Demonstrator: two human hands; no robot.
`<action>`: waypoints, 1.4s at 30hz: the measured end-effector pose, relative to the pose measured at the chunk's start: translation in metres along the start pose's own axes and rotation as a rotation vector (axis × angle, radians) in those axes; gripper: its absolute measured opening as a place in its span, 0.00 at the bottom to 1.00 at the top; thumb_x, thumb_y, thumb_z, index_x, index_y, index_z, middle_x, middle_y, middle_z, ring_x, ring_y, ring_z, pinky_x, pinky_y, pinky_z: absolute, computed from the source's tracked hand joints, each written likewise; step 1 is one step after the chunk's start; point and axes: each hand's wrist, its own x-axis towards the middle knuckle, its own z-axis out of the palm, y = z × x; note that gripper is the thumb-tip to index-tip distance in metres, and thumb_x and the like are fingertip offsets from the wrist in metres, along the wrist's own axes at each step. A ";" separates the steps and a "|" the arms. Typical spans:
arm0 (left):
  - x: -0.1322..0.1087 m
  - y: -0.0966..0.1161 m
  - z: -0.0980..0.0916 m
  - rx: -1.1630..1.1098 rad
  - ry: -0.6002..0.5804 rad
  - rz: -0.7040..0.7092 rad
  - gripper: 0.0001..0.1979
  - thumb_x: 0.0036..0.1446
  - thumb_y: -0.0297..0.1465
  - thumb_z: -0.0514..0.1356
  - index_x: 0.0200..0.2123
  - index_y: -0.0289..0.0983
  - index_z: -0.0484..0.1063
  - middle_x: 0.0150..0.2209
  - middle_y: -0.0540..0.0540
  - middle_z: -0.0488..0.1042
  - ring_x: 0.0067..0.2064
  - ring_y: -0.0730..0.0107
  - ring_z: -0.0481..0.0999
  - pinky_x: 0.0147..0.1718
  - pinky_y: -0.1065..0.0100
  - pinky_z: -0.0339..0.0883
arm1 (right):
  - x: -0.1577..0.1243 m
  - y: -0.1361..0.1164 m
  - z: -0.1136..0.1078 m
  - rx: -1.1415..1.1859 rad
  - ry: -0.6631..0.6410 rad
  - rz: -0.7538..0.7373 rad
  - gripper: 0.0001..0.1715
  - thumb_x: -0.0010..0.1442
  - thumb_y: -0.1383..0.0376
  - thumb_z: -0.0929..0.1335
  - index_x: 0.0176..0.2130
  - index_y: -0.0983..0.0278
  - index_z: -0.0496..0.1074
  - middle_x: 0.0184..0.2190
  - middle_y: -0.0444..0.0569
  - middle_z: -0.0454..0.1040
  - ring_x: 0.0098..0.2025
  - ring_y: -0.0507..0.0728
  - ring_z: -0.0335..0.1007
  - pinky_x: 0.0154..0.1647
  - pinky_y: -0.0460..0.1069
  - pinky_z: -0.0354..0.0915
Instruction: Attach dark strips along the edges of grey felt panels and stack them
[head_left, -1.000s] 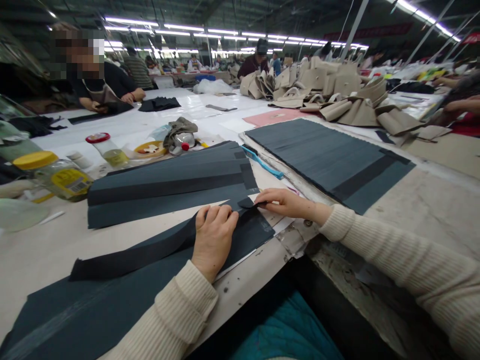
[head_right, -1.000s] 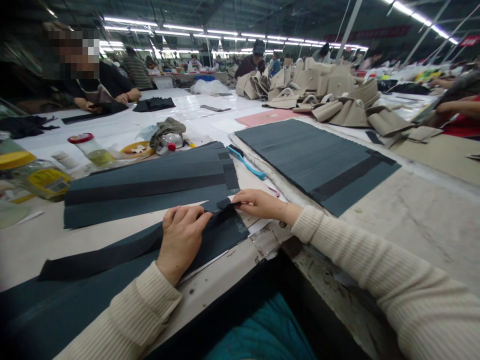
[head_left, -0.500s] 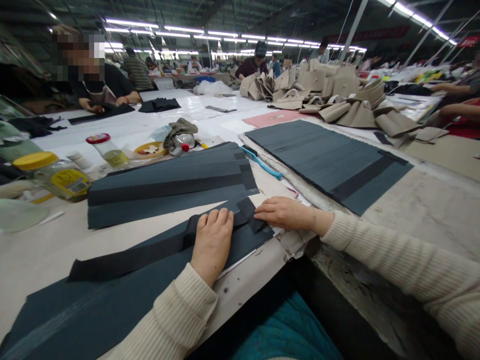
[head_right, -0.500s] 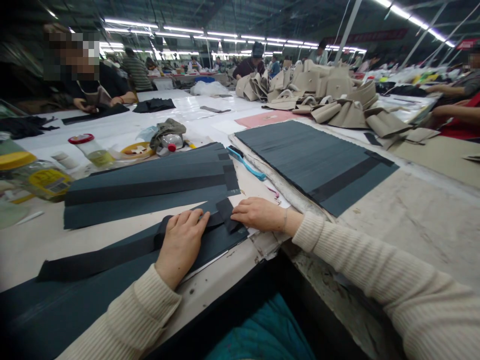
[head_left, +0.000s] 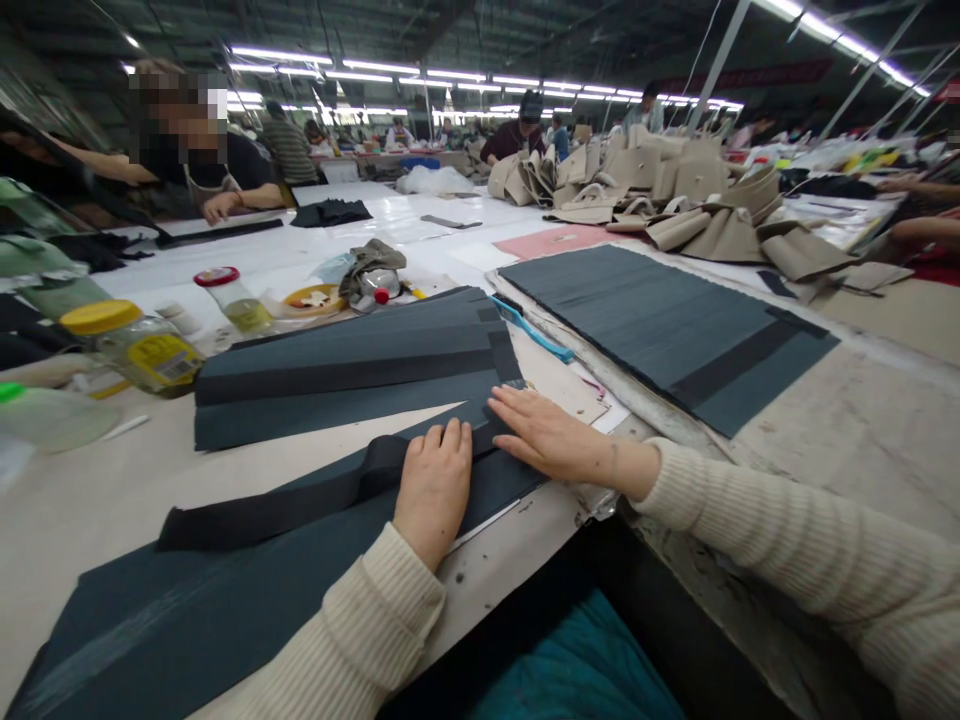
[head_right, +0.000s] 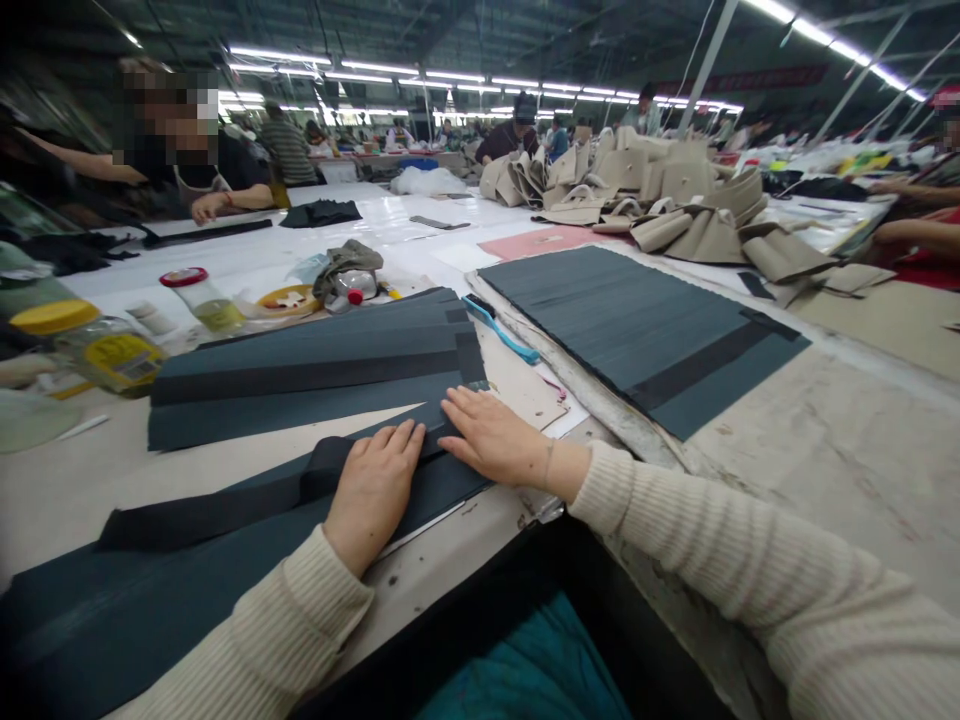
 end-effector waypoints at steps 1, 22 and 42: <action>0.000 0.000 0.000 -0.001 -0.002 -0.009 0.20 0.58 0.22 0.45 0.53 0.32 0.63 0.51 0.37 0.67 0.47 0.57 0.68 0.40 0.59 0.62 | -0.002 -0.003 0.007 -0.004 -0.024 0.019 0.33 0.62 0.54 0.57 0.57 0.75 0.57 0.59 0.63 0.53 0.61 0.62 0.47 0.59 0.58 0.50; -0.144 -0.177 -0.043 0.067 0.132 -0.627 0.29 0.47 0.20 0.46 0.55 0.36 0.60 0.50 0.41 0.68 0.49 0.57 0.69 0.46 0.60 0.62 | -0.016 0.000 0.042 -0.036 -0.041 0.020 0.38 0.61 0.48 0.51 0.60 0.71 0.52 0.60 0.59 0.50 0.62 0.60 0.44 0.59 0.58 0.49; -0.217 -0.202 -0.028 -1.070 0.224 -1.194 0.32 0.44 0.38 0.60 0.54 0.37 0.58 0.24 0.55 0.64 0.20 0.81 0.62 0.19 0.77 0.58 | -0.024 0.025 0.074 -0.079 0.138 -0.126 0.41 0.59 0.47 0.51 0.64 0.64 0.38 0.62 0.52 0.48 0.60 0.63 0.50 0.58 0.60 0.52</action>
